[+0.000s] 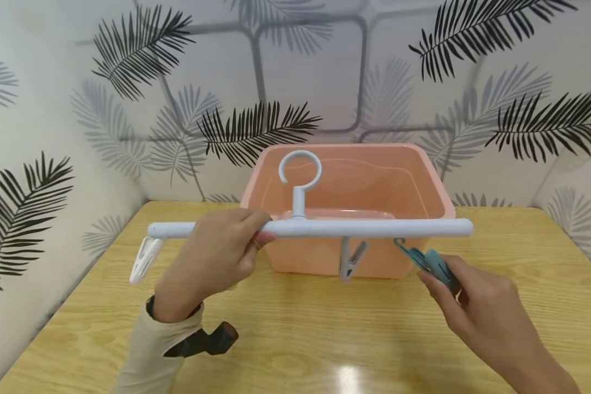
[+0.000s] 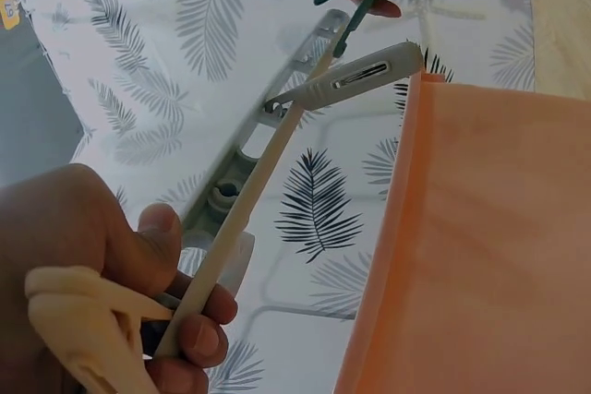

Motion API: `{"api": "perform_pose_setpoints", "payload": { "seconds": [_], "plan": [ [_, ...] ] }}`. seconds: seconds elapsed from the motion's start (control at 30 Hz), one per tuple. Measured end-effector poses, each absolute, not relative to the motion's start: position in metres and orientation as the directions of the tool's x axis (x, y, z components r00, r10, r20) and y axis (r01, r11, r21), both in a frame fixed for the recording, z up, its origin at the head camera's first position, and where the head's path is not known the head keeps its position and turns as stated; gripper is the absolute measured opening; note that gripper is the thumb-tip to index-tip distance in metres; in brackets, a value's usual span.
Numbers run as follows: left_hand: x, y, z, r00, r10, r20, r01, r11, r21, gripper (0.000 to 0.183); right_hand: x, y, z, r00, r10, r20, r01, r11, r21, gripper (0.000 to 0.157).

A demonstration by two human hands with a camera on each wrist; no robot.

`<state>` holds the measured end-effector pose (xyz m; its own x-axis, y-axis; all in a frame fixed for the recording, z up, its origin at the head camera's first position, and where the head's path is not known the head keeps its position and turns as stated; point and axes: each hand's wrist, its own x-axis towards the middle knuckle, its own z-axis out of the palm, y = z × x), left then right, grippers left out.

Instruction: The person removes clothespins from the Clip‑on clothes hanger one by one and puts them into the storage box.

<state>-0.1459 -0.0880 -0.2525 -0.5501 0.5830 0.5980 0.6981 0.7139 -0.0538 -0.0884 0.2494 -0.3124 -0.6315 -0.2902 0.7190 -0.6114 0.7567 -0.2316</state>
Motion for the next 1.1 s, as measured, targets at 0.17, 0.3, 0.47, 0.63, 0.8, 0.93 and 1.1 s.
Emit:
{"api": "perform_pose_setpoints", "payload": {
  "seconds": [0.17, 0.3, 0.47, 0.63, 0.8, 0.93, 1.1],
  "plan": [
    [-0.147, -0.084, -0.255, -0.522, 0.617, 0.589, 0.724, 0.685, -0.075, 0.024, -0.082, 0.250, -0.308, -0.634, -0.320, 0.704, -0.642, 0.726, -0.248, 0.015],
    [-0.148, -0.082, -0.256, -0.522, 0.631, 0.575, 0.728, 0.680, -0.085, 0.026, -0.079, 0.250, -0.301, -0.592, -0.345, 0.728, -0.668, 0.716, -0.203, 0.037],
    [-0.147, -0.081, -0.256, -0.540, 0.620, 0.569, 0.713, 0.697, -0.082, 0.027, -0.080, 0.252, -0.290, -0.544, -0.337, 0.768, -0.671, 0.724, -0.158, 0.054],
    [-0.148, -0.080, -0.257, -0.525, 0.617, 0.587, 0.716, 0.692, -0.087, 0.028, -0.082, 0.256, -0.284, -0.540, -0.295, 0.789, -0.653, 0.737, -0.172, 0.058],
    [-0.149, -0.079, -0.258, -0.511, 0.624, 0.591, 0.720, 0.686, -0.102, 0.028, -0.087, 0.260, -0.281, -0.526, -0.310, 0.792, -0.646, 0.751, -0.135, 0.061],
    [-0.149, -0.079, -0.259, -0.516, 0.623, 0.588, 0.712, 0.693, -0.109, 0.027, -0.091, 0.261, -0.277, -0.509, -0.318, 0.800, -0.636, 0.765, -0.101, 0.061],
    [-0.150, -0.079, -0.261, -0.531, 0.613, 0.585, 0.700, 0.706, -0.104, 0.026, -0.096, 0.261, -0.275, -0.509, -0.320, 0.799, -0.618, 0.782, -0.081, 0.060]
  ]
}}
